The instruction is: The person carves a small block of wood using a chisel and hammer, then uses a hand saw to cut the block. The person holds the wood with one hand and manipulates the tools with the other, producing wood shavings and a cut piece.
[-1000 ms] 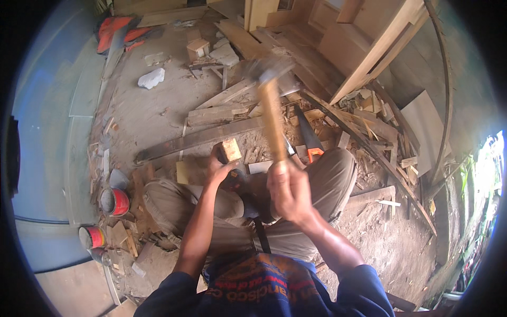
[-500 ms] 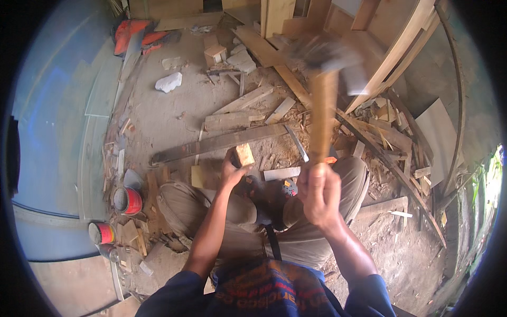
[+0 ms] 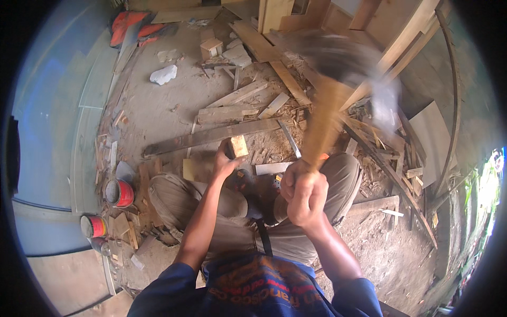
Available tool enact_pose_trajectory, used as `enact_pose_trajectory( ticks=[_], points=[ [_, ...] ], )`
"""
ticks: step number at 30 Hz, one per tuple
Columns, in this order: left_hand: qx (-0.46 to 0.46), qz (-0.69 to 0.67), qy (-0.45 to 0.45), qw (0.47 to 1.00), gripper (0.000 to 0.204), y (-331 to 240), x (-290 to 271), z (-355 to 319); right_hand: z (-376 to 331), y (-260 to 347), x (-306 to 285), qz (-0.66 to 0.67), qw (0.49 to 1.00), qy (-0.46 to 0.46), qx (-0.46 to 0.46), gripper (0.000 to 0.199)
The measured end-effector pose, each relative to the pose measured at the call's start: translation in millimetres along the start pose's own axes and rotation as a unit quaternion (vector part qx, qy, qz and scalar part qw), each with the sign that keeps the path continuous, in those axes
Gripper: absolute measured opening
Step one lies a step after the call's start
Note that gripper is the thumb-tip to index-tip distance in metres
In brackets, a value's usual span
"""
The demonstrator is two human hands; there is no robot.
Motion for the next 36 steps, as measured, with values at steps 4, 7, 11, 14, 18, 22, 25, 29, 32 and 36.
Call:
enact_pose_trajectory(
  ticks=[4, 7, 11, 14, 18, 22, 25, 29, 32, 36],
  points=[
    [0.018, 0.023, -0.005, 1.000, 0.079, 5, 16, 13, -27, -102, 18, -0.249, 0.967, 0.033, -0.048, 0.057],
    [-0.021, -0.024, 0.018, 0.999, 0.080, 18, 10, 7, -54, -137, 26, -0.408, 0.879, 0.169, 0.181, 0.054],
    [0.017, 0.106, 0.012, 0.994, 0.083, -6, 22, -1, -40, -79, -1, -0.228, 0.955, 0.055, 0.182, 0.055],
    [0.016, 0.095, -0.006, 0.995, 0.081, -5, 3, 2, -9, 4, 8, -0.020, 1.000, 0.004, 0.017, 0.050],
    [0.002, 0.033, 0.002, 0.999, 0.082, 3, 5, 5, -29, -82, 17, -0.161, 0.984, 0.007, -0.078, 0.043],
    [0.014, 0.055, -0.005, 0.998, 0.084, 4, 11, 7, -58, -154, 8, -0.316, 0.922, 0.104, 0.197, 0.051],
    [0.009, 0.036, -0.023, 0.999, 0.079, 13, -6, 2, -28, -63, 13, -0.091, 0.977, 0.045, 0.185, 0.049],
    [0.003, 0.015, -0.020, 1.000, 0.078, 4, -6, 2, 13, 37, 9, 0.042, 0.991, -0.014, -0.127, 0.058],
    [-0.006, -0.003, -0.010, 1.000, 0.077, -4, 11, 9, -6, -64, 20, -0.225, 0.953, -0.005, -0.204, 0.059],
    [-0.016, -0.076, 0.004, 0.997, 0.078, -6, 14, -4, -30, -166, -1, -0.382, 0.887, 0.117, 0.230, 0.051]
  ],
)
Point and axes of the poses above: each hand's wrist, its own z-axis towards the middle knuckle, its own x-axis out of the palm, y = z × x, the point moved 8 cm from there along z, towards the middle knuckle, and after that the axes turned 14 degrees about -z, right-handed, at the moved point
